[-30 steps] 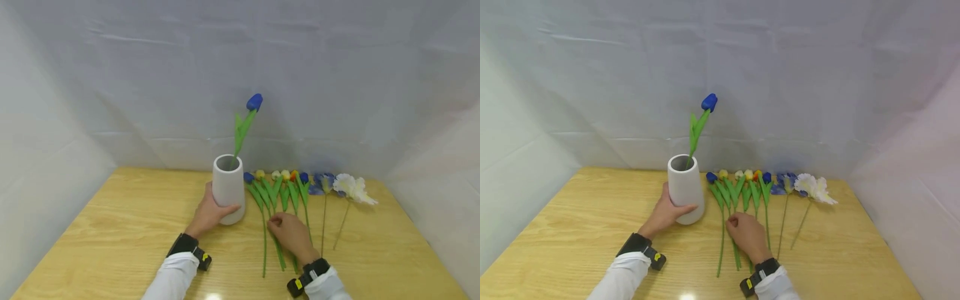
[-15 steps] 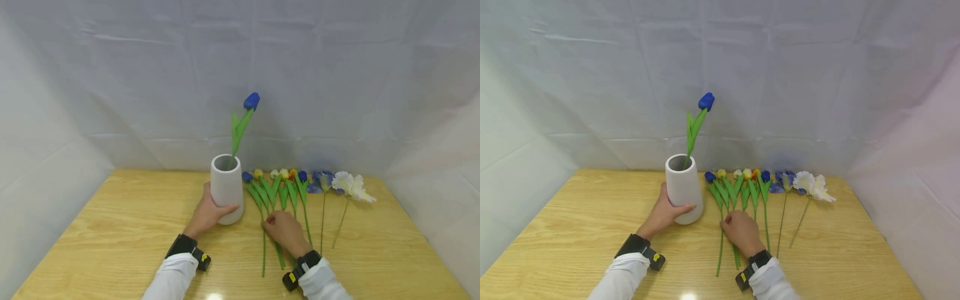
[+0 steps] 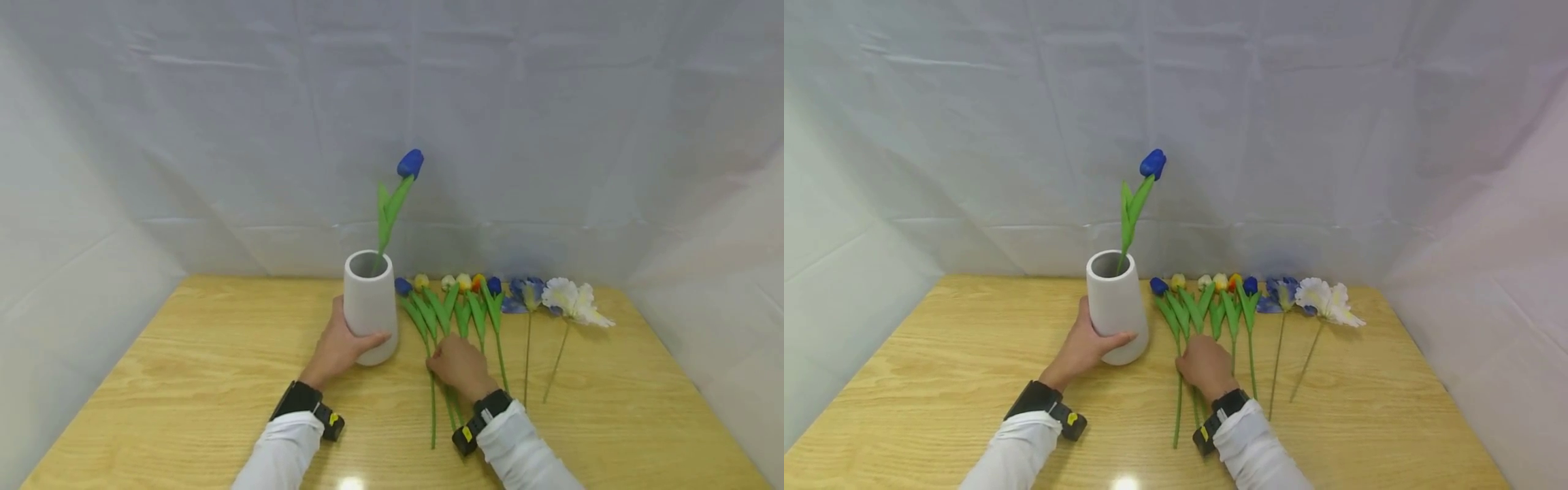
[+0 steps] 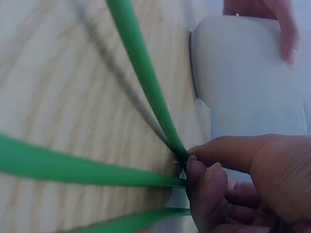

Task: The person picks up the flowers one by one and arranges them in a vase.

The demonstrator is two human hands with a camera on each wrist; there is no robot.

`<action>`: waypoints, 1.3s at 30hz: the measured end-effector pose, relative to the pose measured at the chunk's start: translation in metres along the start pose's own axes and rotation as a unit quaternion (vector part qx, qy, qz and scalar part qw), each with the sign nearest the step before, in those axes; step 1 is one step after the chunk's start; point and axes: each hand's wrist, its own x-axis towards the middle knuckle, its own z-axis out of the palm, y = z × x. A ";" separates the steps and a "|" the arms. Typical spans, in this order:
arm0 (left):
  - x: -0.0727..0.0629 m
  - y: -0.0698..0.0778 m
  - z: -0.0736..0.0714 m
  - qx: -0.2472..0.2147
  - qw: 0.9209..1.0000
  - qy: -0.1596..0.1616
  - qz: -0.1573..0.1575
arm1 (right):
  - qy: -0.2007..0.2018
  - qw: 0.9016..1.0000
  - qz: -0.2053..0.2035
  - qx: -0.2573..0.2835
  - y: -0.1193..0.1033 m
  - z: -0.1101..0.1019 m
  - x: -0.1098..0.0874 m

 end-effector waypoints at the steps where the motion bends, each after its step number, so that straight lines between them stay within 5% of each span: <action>1: 0.000 0.000 0.000 0.001 1.000 0.001 0.000 | -0.006 1.000 0.005 0.007 -0.001 0.000 0.001; 7: -0.001 0.001 -0.003 0.012 1.000 0.009 -0.004 | -0.049 0.997 0.016 0.052 -0.003 0.000 0.010; 15: 0.002 0.002 -0.005 0.024 1.000 0.007 -0.006 | -0.041 0.985 -0.039 0.164 0.008 -0.007 0.003; 20: 0.002 0.003 -0.006 0.024 1.000 0.004 -0.007 | 0.027 0.968 -0.044 0.246 0.005 -0.026 -0.009; 33: 0.001 0.002 -0.002 0.025 1.000 -0.001 -0.014 | 0.193 0.923 -0.157 0.295 -0.022 -0.088 -0.022; 39: 0.001 0.001 -0.001 0.019 1.000 -0.005 -0.014 | 0.255 0.877 -0.217 0.344 -0.035 -0.107 -0.025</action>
